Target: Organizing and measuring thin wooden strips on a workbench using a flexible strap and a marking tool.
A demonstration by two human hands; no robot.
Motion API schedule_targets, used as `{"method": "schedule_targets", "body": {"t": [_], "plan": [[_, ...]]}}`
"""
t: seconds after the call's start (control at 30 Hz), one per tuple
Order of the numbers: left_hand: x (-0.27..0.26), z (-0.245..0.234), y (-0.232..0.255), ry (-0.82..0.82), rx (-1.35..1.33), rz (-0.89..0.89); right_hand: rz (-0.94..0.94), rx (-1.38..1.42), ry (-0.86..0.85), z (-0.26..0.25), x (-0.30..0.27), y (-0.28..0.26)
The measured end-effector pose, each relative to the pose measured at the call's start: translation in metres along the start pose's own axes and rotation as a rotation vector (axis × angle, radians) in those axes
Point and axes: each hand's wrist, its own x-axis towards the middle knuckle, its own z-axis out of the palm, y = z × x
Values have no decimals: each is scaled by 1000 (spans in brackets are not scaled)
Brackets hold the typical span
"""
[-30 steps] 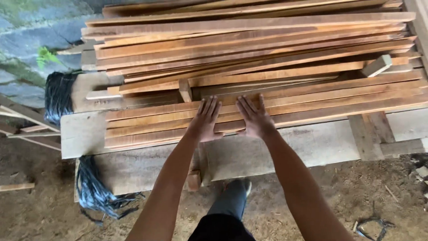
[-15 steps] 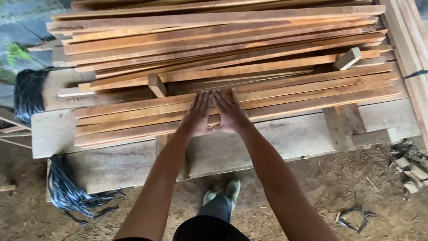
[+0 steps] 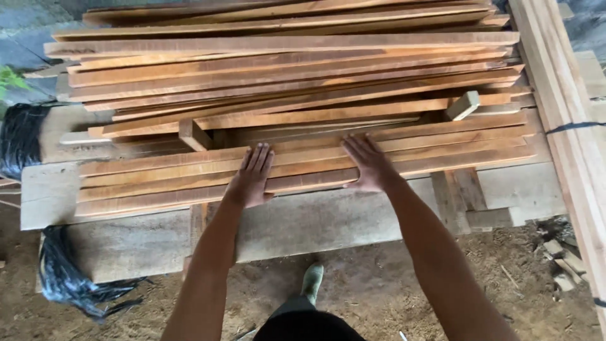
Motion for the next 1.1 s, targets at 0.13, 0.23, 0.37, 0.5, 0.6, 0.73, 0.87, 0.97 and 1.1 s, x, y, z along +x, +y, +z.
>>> {"method": "schedule_targets", "body": {"t": [0.13,0.23,0.37,0.5,0.6,0.73,0.87,0.97,1.1], "plan": [[-3,2,4,76,18,-3,-11,-12,85,7,-2,-1],[7,0,6,80,-50,-19,-25,-58,141,5,3,4],[16,6,35,112,-47,-63,-32,-50,173,10,-4,-4],[29,6,38,89,-63,-63,-40,-39,206,5,-1,-1],[32,4,34,123,-39,-84,-26,-17,204,8,1,2],[32,11,36,147,-58,-87,-17,33,202,6,-12,11],[27,13,37,146,-89,-96,-24,14,155,1,-39,36],[33,8,37,129,-102,-110,19,-97,176,0,-59,65],[27,4,40,128,-87,-117,37,-187,195,7,-65,70]]}}
